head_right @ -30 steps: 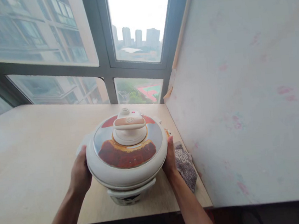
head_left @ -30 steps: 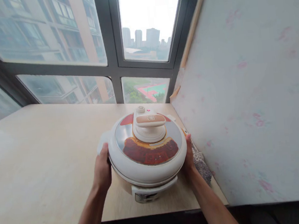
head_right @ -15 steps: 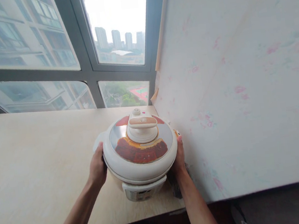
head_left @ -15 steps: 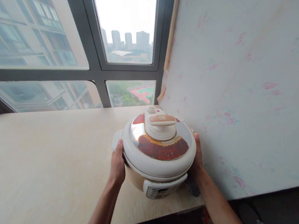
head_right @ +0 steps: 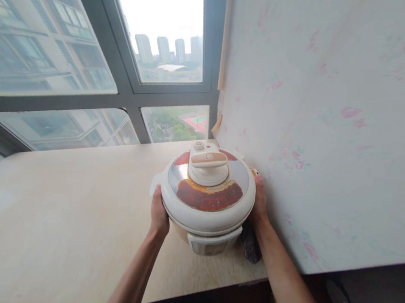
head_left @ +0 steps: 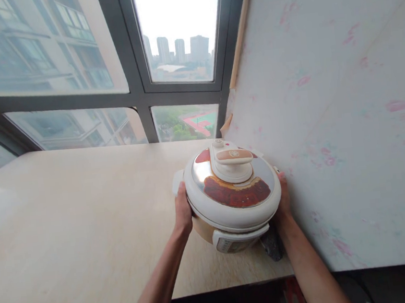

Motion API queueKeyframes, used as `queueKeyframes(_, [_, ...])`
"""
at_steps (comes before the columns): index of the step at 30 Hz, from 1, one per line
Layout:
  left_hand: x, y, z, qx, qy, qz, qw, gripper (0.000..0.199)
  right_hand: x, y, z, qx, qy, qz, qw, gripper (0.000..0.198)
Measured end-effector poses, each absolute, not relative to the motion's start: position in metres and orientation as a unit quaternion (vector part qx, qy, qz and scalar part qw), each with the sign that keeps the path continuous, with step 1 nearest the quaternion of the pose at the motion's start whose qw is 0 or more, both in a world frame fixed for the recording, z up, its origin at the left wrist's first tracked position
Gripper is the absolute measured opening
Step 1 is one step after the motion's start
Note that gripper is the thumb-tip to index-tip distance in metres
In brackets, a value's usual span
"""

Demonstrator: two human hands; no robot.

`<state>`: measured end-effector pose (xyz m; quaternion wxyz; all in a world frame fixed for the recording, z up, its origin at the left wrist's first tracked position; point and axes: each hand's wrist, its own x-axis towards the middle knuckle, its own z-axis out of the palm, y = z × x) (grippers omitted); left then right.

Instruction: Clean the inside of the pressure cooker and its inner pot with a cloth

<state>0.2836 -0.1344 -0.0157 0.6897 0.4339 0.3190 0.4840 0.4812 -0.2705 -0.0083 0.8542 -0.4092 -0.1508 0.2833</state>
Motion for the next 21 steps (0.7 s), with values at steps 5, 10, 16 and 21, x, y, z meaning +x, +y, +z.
queueKeyframes(5, [0.278, -0.129, -0.017, 0.486, 0.294, 0.477, 0.671, 0.067, 0.48, -0.271, -0.003, -0.441, -0.145, 0.254, 0.849, 0.058])
queueKeyframes(10, [0.259, -0.122, -0.009, 0.581, 0.287, 0.419, 0.636, 0.067, 0.472, -0.287, 0.002, -0.51, -0.142, 0.254, 0.81, 0.062])
queueKeyframes(16, [0.216, -0.12, -0.033, 0.625, 0.317, 0.412, 0.582, 0.056, 0.425, -0.319, -0.004, -0.562, -0.091, -0.032, 0.821, 0.034])
queueKeyframes(21, [0.174, -0.123, -0.085, 0.61, 0.409, 0.398, 0.55, 0.034, 0.341, -0.332, -0.01, -0.521, -0.289, -0.239, 0.766, 0.016])
